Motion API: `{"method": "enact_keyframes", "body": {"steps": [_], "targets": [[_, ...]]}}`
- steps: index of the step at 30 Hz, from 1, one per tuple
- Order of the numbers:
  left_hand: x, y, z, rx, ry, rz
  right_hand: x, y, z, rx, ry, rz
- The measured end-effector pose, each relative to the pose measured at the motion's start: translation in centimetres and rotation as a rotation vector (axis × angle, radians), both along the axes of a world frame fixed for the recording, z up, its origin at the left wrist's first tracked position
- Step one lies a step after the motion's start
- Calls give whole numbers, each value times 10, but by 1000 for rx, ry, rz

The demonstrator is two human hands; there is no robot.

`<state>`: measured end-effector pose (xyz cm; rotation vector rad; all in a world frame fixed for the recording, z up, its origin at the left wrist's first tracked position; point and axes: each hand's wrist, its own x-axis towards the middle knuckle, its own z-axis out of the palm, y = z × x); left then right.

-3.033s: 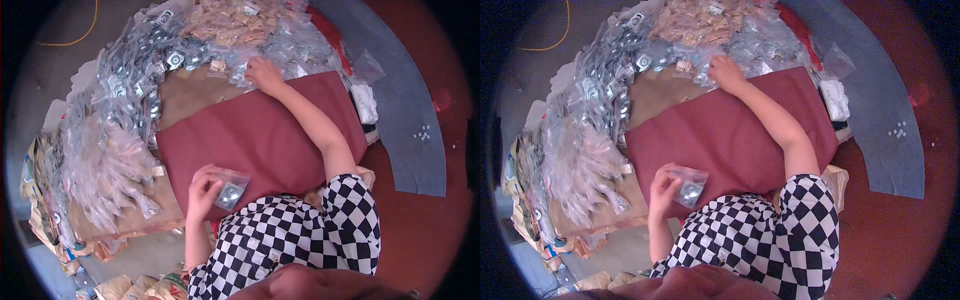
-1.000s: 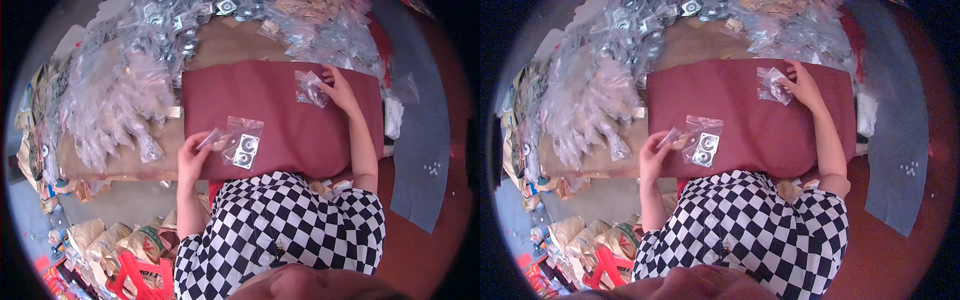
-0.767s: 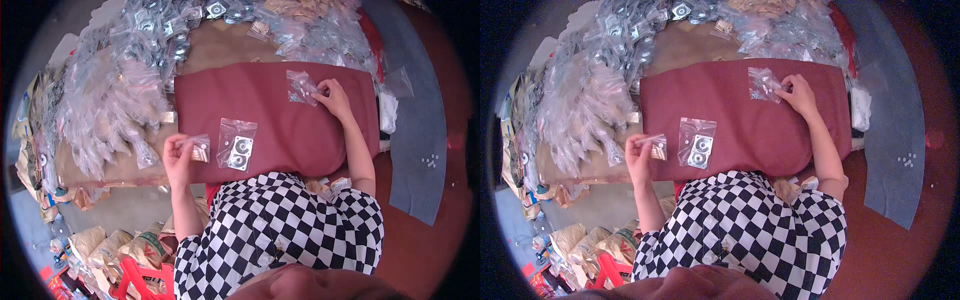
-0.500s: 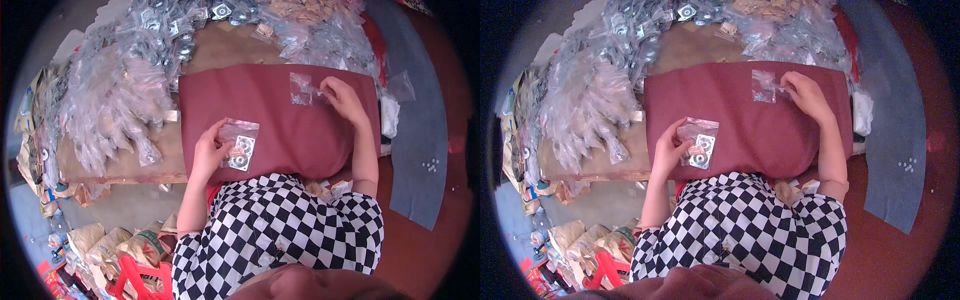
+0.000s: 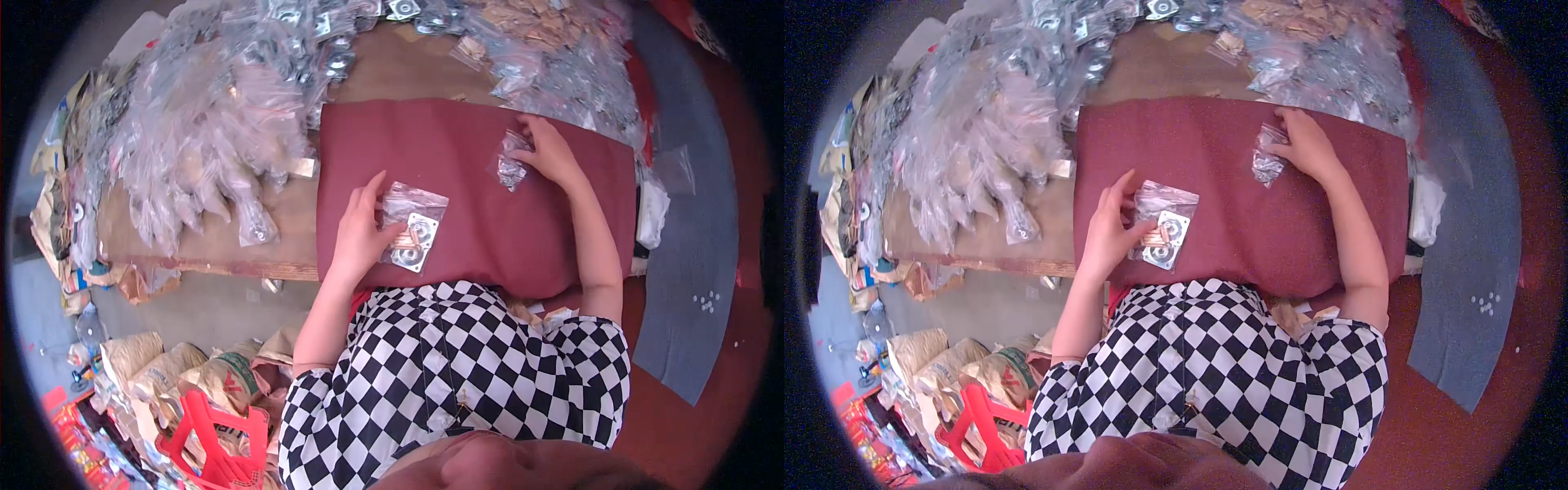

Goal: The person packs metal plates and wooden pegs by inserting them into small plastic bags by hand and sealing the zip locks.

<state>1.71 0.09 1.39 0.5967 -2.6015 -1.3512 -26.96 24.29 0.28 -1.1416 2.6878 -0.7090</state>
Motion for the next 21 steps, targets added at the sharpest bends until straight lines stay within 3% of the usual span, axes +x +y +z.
{"method": "enact_keyframes", "body": {"steps": [2,4,6,8,11,13,16,18,20,21], "targets": [[5,-2,-3,114,12,43,3,-1,8,148,-119,-61],[5,-8,-15,94,56,3,2,-1,12,263,-98,156],[6,-10,-24,87,97,-10,27,-8,29,115,-38,273],[5,-10,-25,81,130,-27,64,-28,71,13,-159,433],[1,-9,-22,191,60,35,95,-51,89,-102,-353,655],[-1,-8,-24,174,-6,23,114,-71,102,-20,-545,593],[-1,-4,-29,313,84,61,121,-95,48,-64,-642,469],[1,1,-33,337,181,66,125,-100,18,-109,-563,489],[6,4,-36,473,273,58,128,-102,10,-137,-76,633],[9,2,-34,472,275,69,129,-104,9,-232,-48,641]]}}
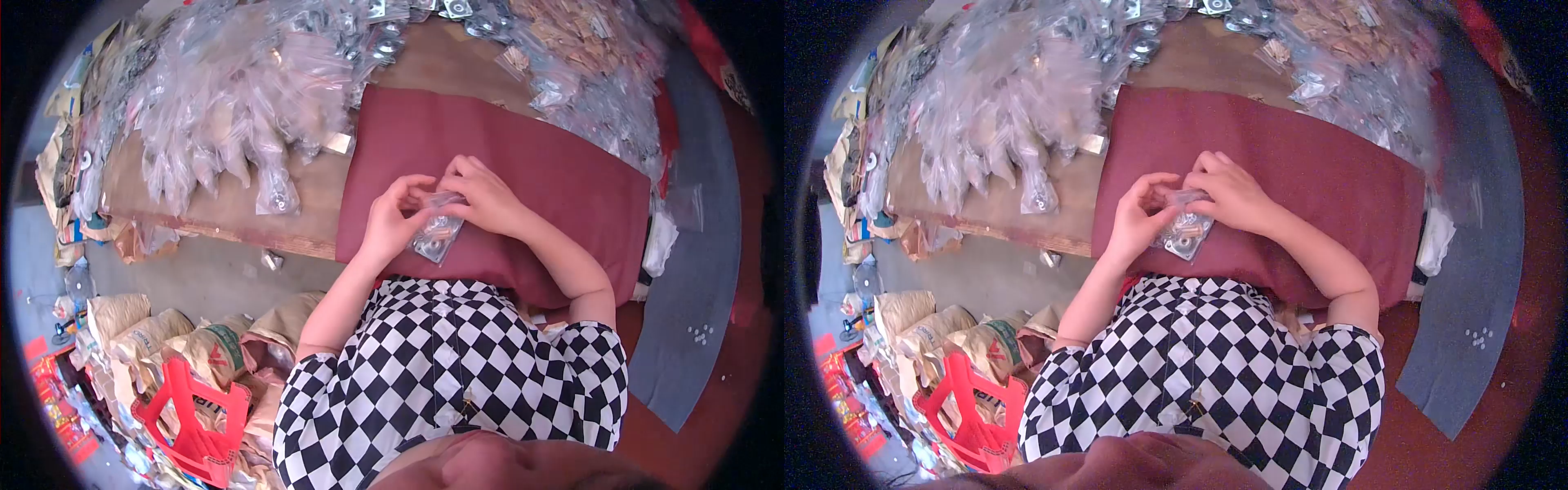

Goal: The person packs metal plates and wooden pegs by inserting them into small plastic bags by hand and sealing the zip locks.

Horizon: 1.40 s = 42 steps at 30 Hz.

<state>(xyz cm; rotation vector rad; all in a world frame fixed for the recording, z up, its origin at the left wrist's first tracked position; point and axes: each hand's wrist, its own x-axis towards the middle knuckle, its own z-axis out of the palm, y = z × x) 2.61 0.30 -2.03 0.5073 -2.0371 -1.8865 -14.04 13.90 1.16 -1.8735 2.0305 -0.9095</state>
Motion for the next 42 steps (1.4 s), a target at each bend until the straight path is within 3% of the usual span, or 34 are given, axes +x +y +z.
{"method": "enact_keyframes", "body": {"steps": [2,6,9,13,16,18,21,25,27,30,38,42], "targets": [[4,-4,5,261,16,-72,-1,-1,6,124,-106,-23],[7,-13,4,501,23,-120,0,-3,24,388,-246,-112],[9,-12,-2,364,-24,-206,-5,-3,23,444,-249,-92],[10,-13,0,417,-71,-262,-5,-3,25,349,-401,-43],[13,-13,0,224,9,-234,2,-2,43,286,-489,31],[16,-15,2,498,-13,-331,9,1,64,127,-496,42],[12,-9,15,633,-11,-334,6,-1,81,112,-594,-50],[1,-5,2,707,92,-345,8,9,95,35,-767,-107],[-2,-4,1,831,187,-461,1,7,88,7,-748,-119],[-6,-6,-10,712,133,-554,-11,5,76,-21,-709,-169],[0,-1,3,848,39,-344,-21,3,66,56,-714,-156],[-1,8,11,674,7,-261,-19,-3,52,14,-726,-157]]}}
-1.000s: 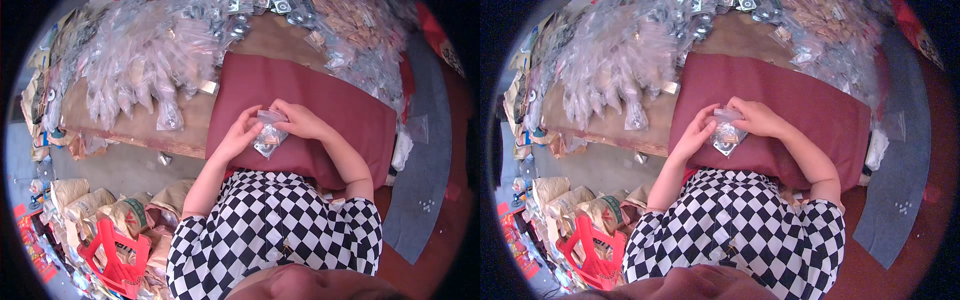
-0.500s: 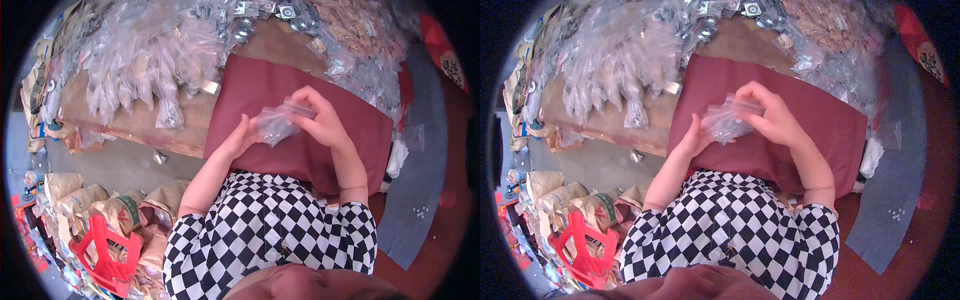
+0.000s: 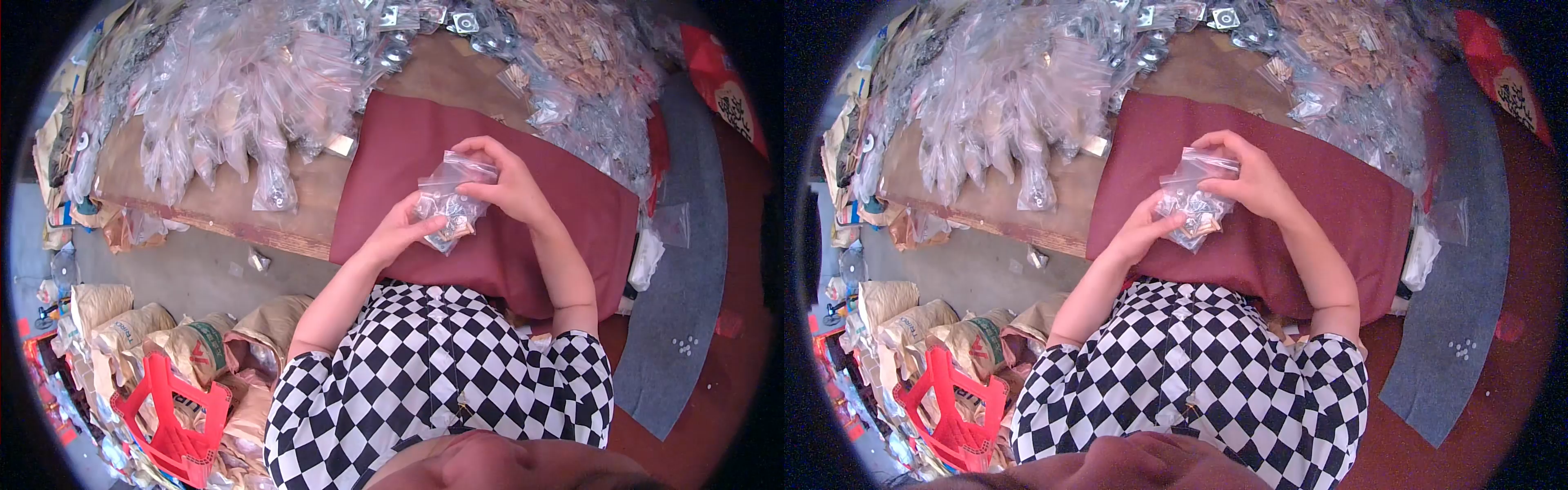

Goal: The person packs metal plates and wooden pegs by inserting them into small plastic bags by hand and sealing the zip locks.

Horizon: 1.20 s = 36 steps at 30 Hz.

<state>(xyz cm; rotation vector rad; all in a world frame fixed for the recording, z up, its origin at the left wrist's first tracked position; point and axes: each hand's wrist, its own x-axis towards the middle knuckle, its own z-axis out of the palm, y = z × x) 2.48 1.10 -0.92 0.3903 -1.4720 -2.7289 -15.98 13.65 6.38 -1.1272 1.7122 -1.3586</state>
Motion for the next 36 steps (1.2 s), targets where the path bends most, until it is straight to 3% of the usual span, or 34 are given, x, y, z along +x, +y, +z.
{"method": "enact_keyframes", "body": {"steps": [6,9,12,14,17,20,22,25,27,31,32,34,35,36], "targets": [[-4,9,2,-13,-59,114,-5,-2,-14,134,-2,-33],[-4,8,-4,6,-77,138,-6,-1,-12,203,-125,-45],[-9,6,-5,-24,-53,187,27,2,-2,9,622,-16],[-7,5,-3,-72,-24,230,55,5,0,11,945,29],[-3,5,5,129,-175,279,74,10,-13,42,968,106],[3,-1,0,541,-8,236,74,10,-10,124,832,193],[2,-3,9,581,34,207,75,13,-25,153,1042,148],[6,-7,25,583,87,125,70,15,-33,121,1042,124],[10,-6,32,335,-44,20,65,16,-25,88,1033,142],[14,-7,32,132,-15,-50,60,20,-20,20,962,112],[17,-10,35,126,-17,-39,55,26,-22,22,817,51],[24,-21,56,-292,-20,-91,45,31,-18,51,550,-70],[30,-35,75,-868,-14,-24,36,37,-26,31,352,-129],[34,-47,73,-1129,0,140,24,46,-40,11,154,-189]]}}
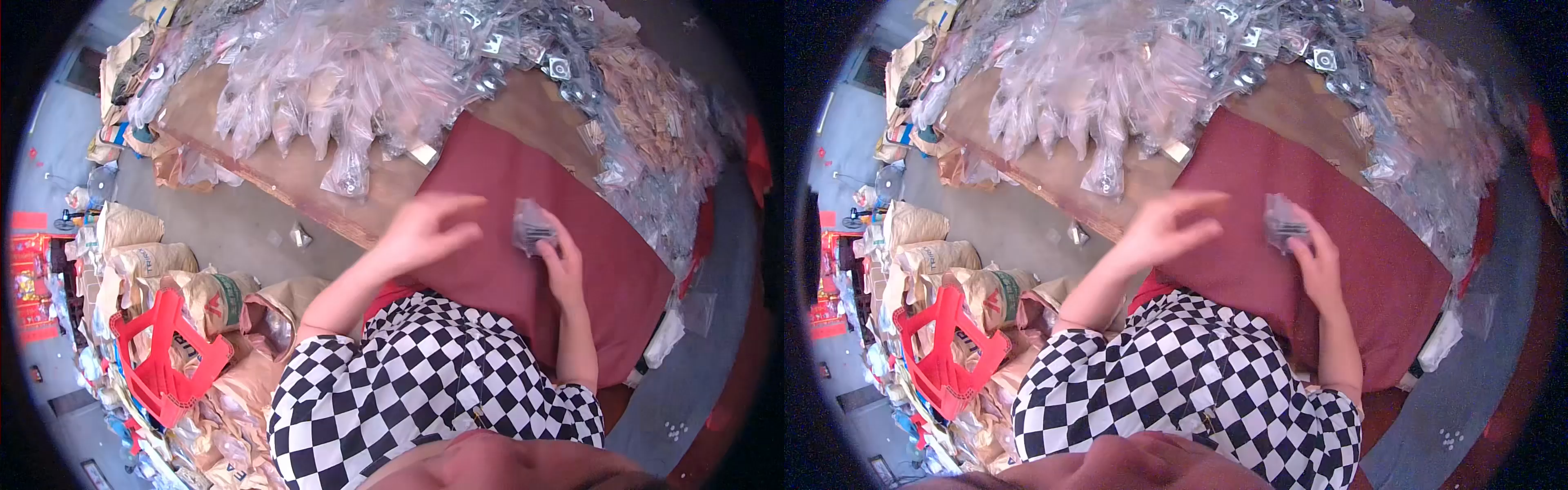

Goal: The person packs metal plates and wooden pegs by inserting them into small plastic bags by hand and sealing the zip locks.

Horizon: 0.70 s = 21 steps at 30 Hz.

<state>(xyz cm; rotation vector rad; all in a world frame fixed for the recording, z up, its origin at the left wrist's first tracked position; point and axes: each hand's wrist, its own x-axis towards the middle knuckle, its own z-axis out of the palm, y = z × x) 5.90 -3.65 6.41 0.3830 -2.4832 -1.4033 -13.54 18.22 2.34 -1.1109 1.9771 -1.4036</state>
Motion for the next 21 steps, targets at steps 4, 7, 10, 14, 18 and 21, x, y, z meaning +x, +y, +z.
{"method": "enact_keyframes", "body": {"steps": [4,7,10,14,18,21], "targets": [[17,-70,15,-768,239,526,-23,24,-36,-152,-613,-246],[23,-124,32,-957,219,652,-23,30,-49,-205,-701,-342],[8,-175,47,-1087,231,612,-25,35,-59,-213,-656,-354],[-36,-225,38,-1247,187,642,-24,35,-63,-231,-595,-340],[-66,-250,50,-1443,-188,622,-25,38,-73,-258,-547,-309],[-84,-245,77,-1406,66,667,-23,41,-69,-255,-526,-310]]}}
